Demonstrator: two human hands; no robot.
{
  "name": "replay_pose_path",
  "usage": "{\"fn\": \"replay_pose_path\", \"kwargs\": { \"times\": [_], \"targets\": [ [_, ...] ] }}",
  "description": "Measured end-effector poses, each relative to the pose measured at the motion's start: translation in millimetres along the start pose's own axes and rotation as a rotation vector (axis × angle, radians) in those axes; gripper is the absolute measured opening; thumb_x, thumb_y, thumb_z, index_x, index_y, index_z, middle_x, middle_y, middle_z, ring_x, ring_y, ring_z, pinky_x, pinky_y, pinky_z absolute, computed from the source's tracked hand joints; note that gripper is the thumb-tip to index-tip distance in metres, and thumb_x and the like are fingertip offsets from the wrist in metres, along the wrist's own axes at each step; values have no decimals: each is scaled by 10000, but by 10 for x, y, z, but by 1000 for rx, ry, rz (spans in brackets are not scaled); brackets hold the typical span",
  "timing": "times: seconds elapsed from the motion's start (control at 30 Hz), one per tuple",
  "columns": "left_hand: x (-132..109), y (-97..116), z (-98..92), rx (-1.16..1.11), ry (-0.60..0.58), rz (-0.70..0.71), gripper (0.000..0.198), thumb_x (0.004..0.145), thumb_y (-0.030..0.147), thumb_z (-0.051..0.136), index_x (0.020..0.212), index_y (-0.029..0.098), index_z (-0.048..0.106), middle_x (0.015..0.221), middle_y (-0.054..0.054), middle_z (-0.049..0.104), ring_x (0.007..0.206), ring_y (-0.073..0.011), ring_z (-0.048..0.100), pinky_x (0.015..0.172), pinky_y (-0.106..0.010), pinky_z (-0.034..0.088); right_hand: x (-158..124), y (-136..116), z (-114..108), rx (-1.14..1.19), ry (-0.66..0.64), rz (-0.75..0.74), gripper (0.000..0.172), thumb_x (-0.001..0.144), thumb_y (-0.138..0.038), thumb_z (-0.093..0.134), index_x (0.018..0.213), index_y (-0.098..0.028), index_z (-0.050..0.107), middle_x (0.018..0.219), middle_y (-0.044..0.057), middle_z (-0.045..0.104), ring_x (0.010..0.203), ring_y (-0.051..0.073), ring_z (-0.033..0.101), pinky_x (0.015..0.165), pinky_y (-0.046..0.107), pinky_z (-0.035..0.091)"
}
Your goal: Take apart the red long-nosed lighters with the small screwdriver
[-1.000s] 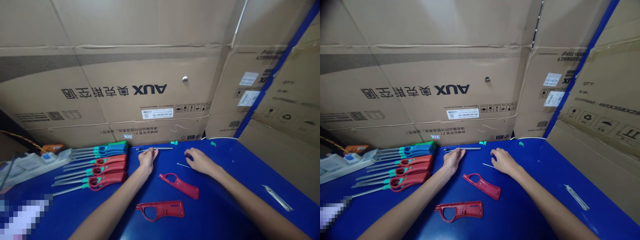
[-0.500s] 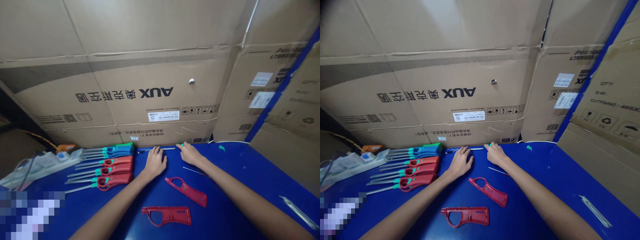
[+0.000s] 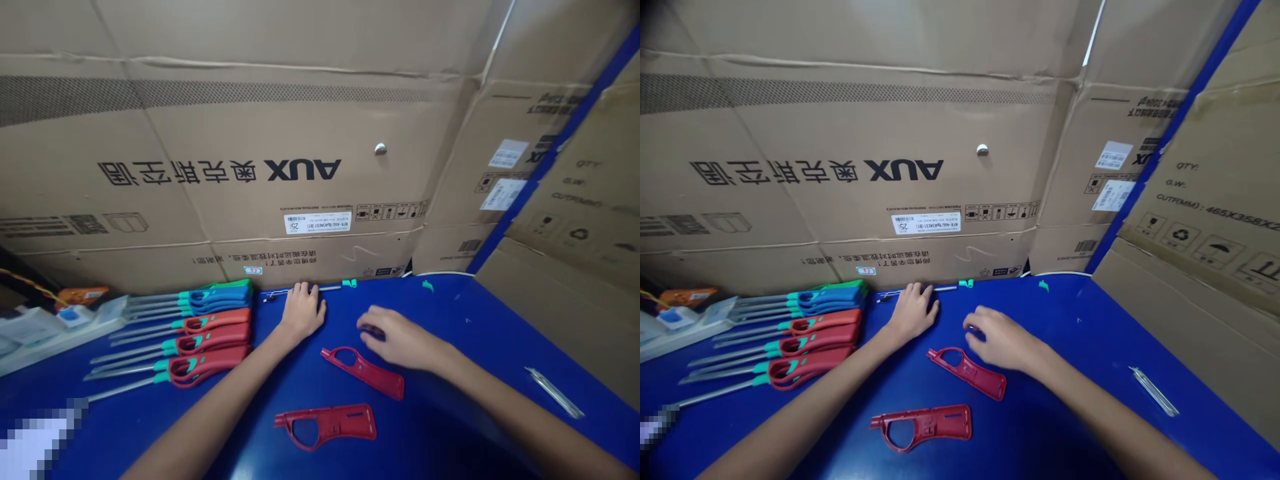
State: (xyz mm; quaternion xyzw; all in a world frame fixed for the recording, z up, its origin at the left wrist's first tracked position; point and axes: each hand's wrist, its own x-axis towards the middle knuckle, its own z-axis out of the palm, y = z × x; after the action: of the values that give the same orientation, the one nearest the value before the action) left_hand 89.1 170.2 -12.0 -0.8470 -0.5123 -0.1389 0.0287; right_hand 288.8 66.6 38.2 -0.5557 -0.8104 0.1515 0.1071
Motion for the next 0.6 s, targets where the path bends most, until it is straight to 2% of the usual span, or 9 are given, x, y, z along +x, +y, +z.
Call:
{"fn": "replay_pose_path", "kwargs": {
  "times": [0.07, 0.13, 0.23, 0.33, 0.4, 0.47, 0.53, 0.6],
  "targets": [
    [12, -14, 4, -4, -19, 18, 352, 911, 303, 438, 1111, 82, 625, 1050, -199, 615, 1025, -326, 548, 889, -448, 425, -149, -106, 35, 63, -103, -31, 199, 877, -302, 562, 1033, -214, 648, 1003, 57, 623, 928, 199, 594, 805, 300, 462],
    [0, -21, -25, -20, -31, 39, 327, 915, 284, 435, 1068, 81, 641, 1048, -208, 626, 1032, -331, 556, 901, -461, 420, -252, -172, 92, 58, -197, -25, 267, 825, -332, 642, 1066, -218, 647, 1052, 69, 616, 989, 234, 585, 843, 341, 462],
    [-159, -31, -175, -75, -51, 102, 302, 932, 267, 423, 1041, 109, 656, 1065, -184, 645, 1057, -318, 562, 932, -464, 416, -326, -193, 173, 29, -238, -8, 345, 790, -285, 680, 1121, -200, 634, 1104, 91, 610, 1034, 256, 578, 879, 364, 459],
    [-534, -74, -424, -193, -118, 222, 276, 943, 339, 463, 1105, 201, 640, 1109, -79, 664, 1051, -230, 592, 965, -375, 440, -373, -197, 194, 29, -181, -27, 274, 854, -198, 553, 1115, -186, 634, 1061, 94, 640, 995, 233, 593, 868, 346, 464],
    [-843, -121, -583, -396, -209, 308, 371, 921, 398, 523, 1235, 206, 566, 1215, -76, 629, 1117, -220, 577, 1003, -366, 436, -413, -232, 184, 89, -137, -31, 298, 904, -178, 443, 1139, -190, 625, 1083, 94, 656, 1003, 219, 600, 885, 345, 461],
    [-1122, -165, -695, -448, -272, 330, 472, 868, 402, 614, 1296, 223, 523, 1247, -78, 614, 1140, -237, 569, 982, -379, 460, -454, -299, 180, 197, -116, -21, 367, 949, -202, 362, 1252, -205, 569, 1211, 89, 632, 1107, 211, 578, 954, 350, 439],
    [-1324, -202, -749, -451, -257, 321, 400, 900, 336, 585, 1279, 215, 539, 1185, -80, 643, 1076, -231, 597, 952, -387, 477, -483, -385, 198, 279, -132, -13, 406, 971, -245, 331, 1338, -232, 504, 1327, 72, 574, 1222, 210, 517, 1026, 367, 398],
    [-1443, -238, -762, -463, -222, 319, 267, 944, 280, 520, 1188, 205, 601, 1067, -64, 680, 977, -208, 618, 933, -383, 479, -492, -473, 238, 300, -177, -13, 410, 961, -322, 391, 1355, -259, 486, 1361, 60, 546, 1270, 231, 477, 1045, 386, 386]
  ]
}}
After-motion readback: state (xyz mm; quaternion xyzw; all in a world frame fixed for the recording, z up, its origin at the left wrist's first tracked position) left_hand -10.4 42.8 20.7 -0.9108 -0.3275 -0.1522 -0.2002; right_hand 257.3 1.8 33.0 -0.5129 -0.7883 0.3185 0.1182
